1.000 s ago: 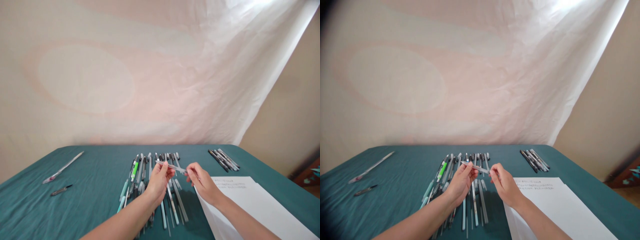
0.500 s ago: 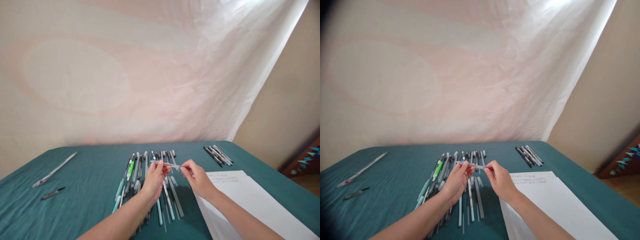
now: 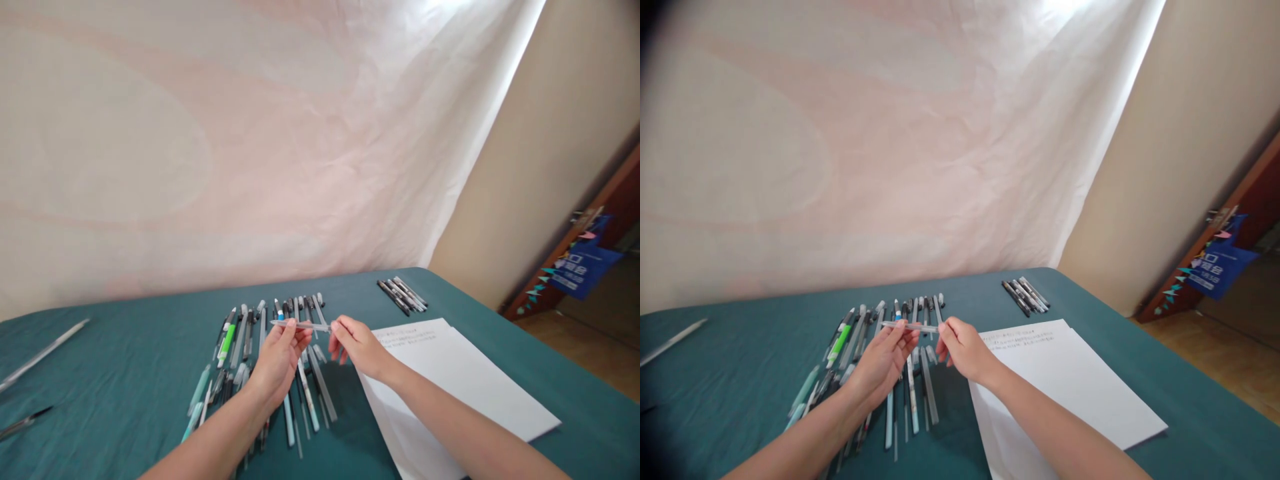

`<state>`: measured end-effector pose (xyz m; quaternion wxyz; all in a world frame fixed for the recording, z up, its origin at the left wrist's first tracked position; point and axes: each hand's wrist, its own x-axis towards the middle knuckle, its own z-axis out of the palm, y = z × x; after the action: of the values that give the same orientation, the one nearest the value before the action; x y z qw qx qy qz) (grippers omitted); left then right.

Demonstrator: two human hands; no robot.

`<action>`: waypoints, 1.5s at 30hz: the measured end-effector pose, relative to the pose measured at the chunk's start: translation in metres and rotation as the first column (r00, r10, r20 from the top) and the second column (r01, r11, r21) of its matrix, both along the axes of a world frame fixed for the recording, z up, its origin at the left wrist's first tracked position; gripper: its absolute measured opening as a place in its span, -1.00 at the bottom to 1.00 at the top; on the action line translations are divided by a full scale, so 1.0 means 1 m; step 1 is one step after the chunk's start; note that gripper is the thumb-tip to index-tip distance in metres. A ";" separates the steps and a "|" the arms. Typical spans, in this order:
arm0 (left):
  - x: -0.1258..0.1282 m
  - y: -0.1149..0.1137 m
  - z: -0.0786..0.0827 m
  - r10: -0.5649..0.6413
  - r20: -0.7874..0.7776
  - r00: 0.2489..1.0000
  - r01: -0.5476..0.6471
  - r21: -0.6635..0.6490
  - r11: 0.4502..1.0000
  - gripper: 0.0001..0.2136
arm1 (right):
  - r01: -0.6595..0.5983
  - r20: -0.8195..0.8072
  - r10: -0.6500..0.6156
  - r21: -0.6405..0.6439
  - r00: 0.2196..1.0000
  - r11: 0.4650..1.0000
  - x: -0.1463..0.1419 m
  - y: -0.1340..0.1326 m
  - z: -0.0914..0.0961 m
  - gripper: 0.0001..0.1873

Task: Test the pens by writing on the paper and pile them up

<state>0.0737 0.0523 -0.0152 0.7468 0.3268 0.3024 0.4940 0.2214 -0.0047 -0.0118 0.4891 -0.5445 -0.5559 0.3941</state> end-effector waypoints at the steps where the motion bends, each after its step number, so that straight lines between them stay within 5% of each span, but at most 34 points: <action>1: 0.000 -0.001 0.000 -0.005 0.006 1.000 0.005 0.003 1.000 -0.90 | -0.019 -0.063 0.016 -0.043 0.998 0.999 0.000 0.001 0.000 -0.57; 5: -0.001 -0.001 0.000 -0.022 0.025 0.999 0.022 -0.025 0.999 -0.89 | -0.097 -0.264 0.054 -0.152 0.963 0.984 -0.001 0.002 0.000 -0.52; 13: -0.002 0.001 -0.004 -0.029 0.010 1.000 0.029 0.044 0.999 -0.97 | -0.050 -0.201 0.029 -0.098 0.979 0.994 -0.001 0.003 0.000 -0.58; 18: -0.004 -0.002 -0.002 -0.036 0.008 0.999 0.035 0.102 0.994 -0.87 | -0.171 -0.475 0.047 -0.221 0.879 0.960 0.000 0.002 -0.004 -0.60; 22: -0.004 -0.003 0.005 -0.060 0.068 0.996 0.060 0.001 0.998 -0.96 | -0.192 -0.562 0.073 -0.156 0.824 0.969 -0.001 0.003 -0.003 -0.60; 27: -0.005 -0.007 0.013 -0.137 0.186 0.973 0.172 -0.184 0.968 -0.92 | -0.085 -0.320 0.083 0.009 0.944 0.996 0.001 0.001 0.005 -0.76; 30: -0.002 -0.017 0.011 -0.230 0.202 0.952 0.272 -0.216 0.938 -0.95 | -0.122 -0.075 0.132 0.119 0.988 0.985 -0.001 -0.005 0.010 -0.53; 33: 0.002 -0.029 0.007 -0.350 0.174 0.921 0.376 -0.153 0.914 -0.96 | -0.188 0.147 0.163 0.177 0.976 0.966 -0.008 -0.013 0.017 -0.52; 36: 0.004 -0.041 0.007 -0.442 -0.038 0.896 0.443 0.034 0.896 -0.86 | -0.130 0.361 0.024 0.273 0.932 0.953 -0.007 -0.017 0.031 -0.59; 38: 0.001 -0.049 0.010 -0.418 -0.348 0.839 0.516 0.266 0.814 -0.77 | -0.002 0.412 -0.153 0.353 0.898 0.936 0.009 -0.017 0.045 -0.56; 39: 0.000 -0.052 0.011 -0.336 -0.518 0.787 0.566 0.390 0.726 -0.75 | 0.074 0.400 -0.229 0.366 0.888 0.928 0.022 -0.017 0.053 -0.50; 41: -0.005 -0.059 0.013 -0.082 -0.746 0.661 0.683 0.553 0.477 -0.75 | 0.285 0.265 -0.384 0.346 0.885 0.894 0.056 -0.017 0.065 -0.37; 43: -0.007 -0.064 0.012 0.126 -0.822 0.555 0.791 0.569 0.226 -0.71 | 0.432 0.109 -0.473 0.270 0.874 0.860 0.097 -0.020 0.069 -0.34; 45: -0.008 -0.067 0.010 0.241 -0.836 0.493 0.852 0.520 0.063 -0.66 | 0.478 -0.017 -0.483 0.174 0.876 0.861 0.135 -0.026 0.058 -0.42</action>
<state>0.0656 -0.0149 -0.0054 0.2296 0.9567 0.1021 0.1469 0.3567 -0.0311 0.0465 0.6095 -0.6266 -0.4414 0.2026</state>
